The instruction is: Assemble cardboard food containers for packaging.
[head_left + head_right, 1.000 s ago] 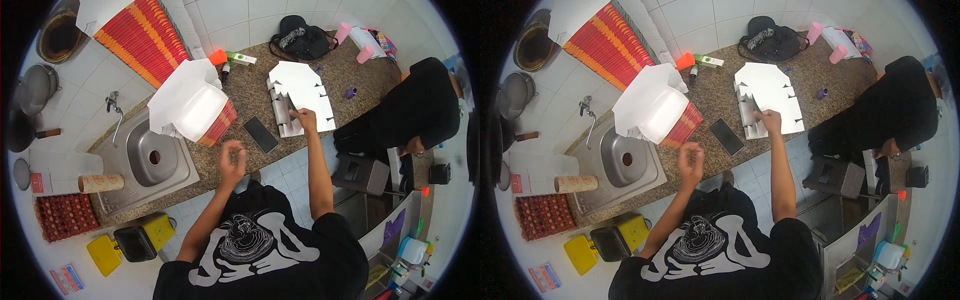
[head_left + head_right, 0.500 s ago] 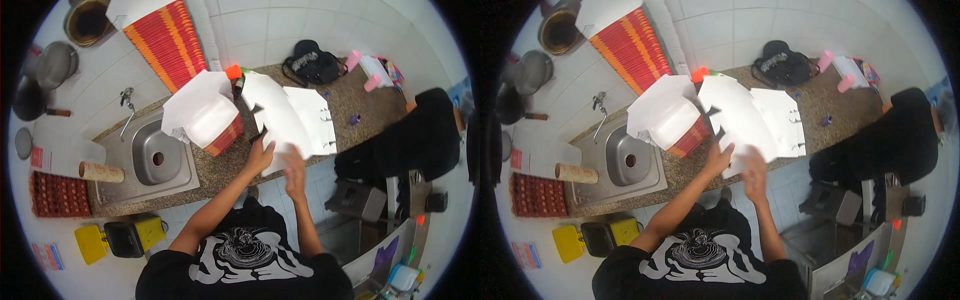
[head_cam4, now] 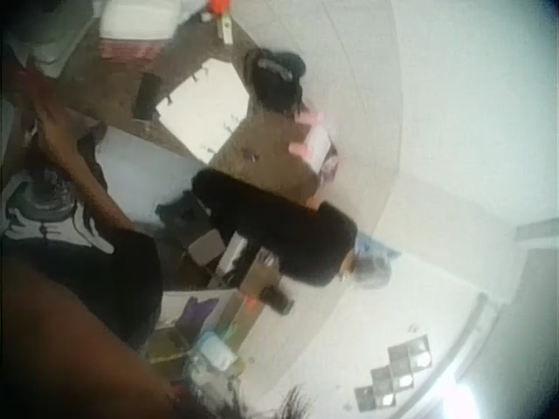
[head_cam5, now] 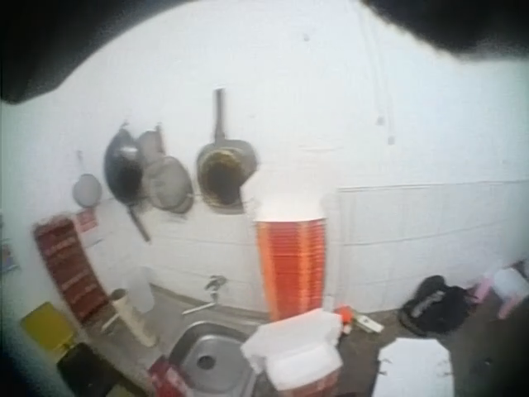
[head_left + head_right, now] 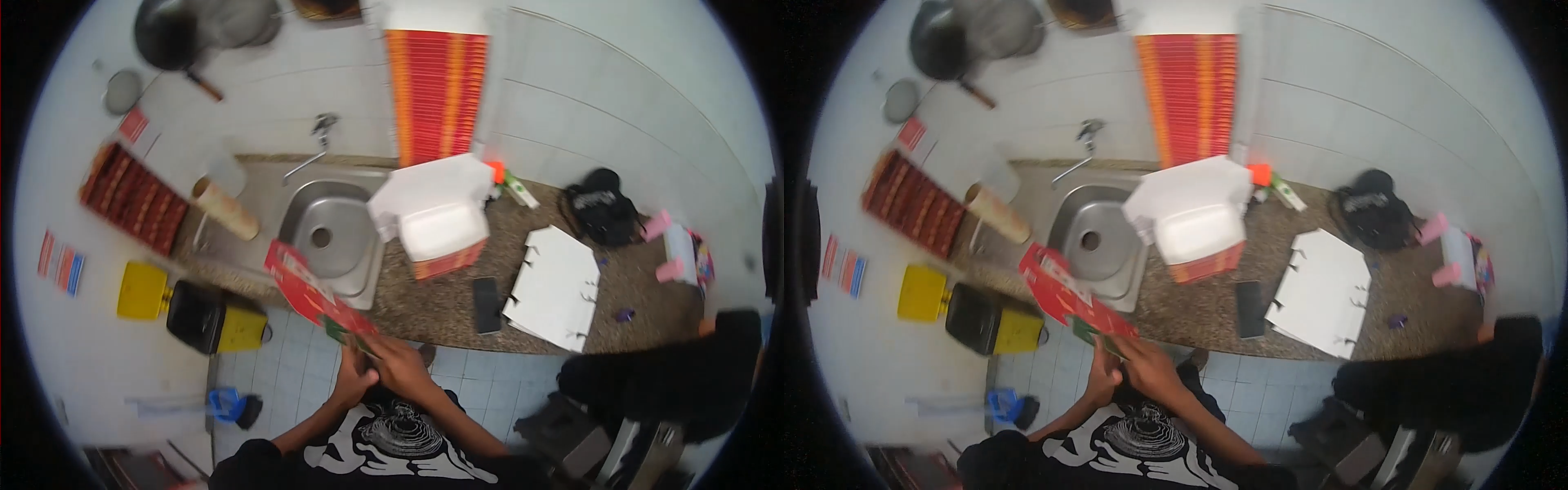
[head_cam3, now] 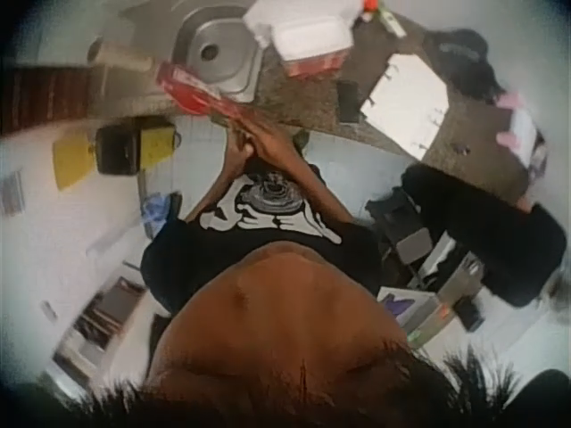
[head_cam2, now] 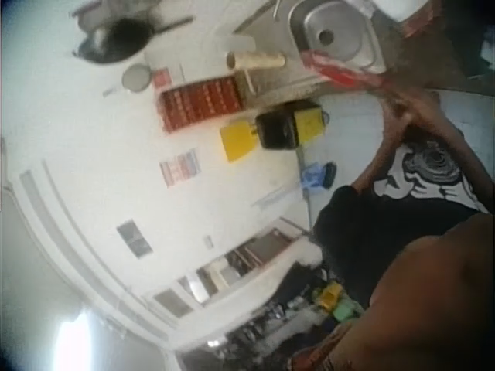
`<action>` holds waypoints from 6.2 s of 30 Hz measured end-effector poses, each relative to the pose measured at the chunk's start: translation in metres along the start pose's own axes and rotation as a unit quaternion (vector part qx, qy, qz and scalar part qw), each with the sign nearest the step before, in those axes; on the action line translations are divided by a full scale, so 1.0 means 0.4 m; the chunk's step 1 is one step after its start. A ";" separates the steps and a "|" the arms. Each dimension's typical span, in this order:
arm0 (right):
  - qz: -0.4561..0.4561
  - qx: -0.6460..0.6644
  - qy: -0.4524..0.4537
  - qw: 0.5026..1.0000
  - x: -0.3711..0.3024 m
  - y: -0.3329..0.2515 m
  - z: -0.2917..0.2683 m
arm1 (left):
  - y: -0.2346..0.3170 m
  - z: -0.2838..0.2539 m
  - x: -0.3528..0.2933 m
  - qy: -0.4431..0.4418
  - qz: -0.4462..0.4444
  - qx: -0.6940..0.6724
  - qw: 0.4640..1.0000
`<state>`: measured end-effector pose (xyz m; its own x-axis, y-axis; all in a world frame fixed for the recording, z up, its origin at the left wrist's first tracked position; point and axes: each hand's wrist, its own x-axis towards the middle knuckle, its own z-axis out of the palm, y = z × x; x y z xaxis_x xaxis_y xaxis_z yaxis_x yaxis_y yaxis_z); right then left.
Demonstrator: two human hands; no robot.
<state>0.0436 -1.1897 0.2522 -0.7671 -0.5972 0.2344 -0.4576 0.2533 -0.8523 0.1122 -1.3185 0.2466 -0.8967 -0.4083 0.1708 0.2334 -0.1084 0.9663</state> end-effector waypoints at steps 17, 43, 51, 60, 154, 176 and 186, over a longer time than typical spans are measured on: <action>-0.136 0.162 -0.080 0.974 0.095 -0.239 0.350 | 0.176 -0.411 -0.047 0.400 -0.049 -0.252 0.880; 0.007 0.288 -0.051 0.956 -0.006 -0.302 0.569 | 0.146 -0.544 -0.292 0.211 -0.035 0.018 0.977; 0.113 0.153 -0.217 0.957 -0.039 -0.218 0.481 | 0.176 -0.563 -0.447 0.063 -0.181 0.050 0.980; 0.034 0.146 -0.317 0.936 -0.022 -0.294 0.434 | 0.177 -0.561 -0.381 0.029 -0.154 0.181 0.971; 0.043 0.123 -0.227 0.965 0.001 -0.174 0.184 | 0.064 -0.407 -0.262 -0.177 -0.295 -0.078 0.936; -0.327 -0.105 0.061 0.937 0.003 -0.225 0.305 | 0.144 -0.323 -0.119 0.177 -0.151 -0.251 0.940; -0.233 -0.090 0.043 0.967 0.047 -0.277 0.270 | 0.196 -0.370 -0.065 0.064 -0.101 -0.231 0.966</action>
<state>0.1285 -1.3111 0.3005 -0.4892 -0.6143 0.6191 -0.8283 0.1050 -0.5503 0.2096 -1.4504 0.2894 -0.8946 -0.4419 -0.0661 0.2275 -0.5777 0.7839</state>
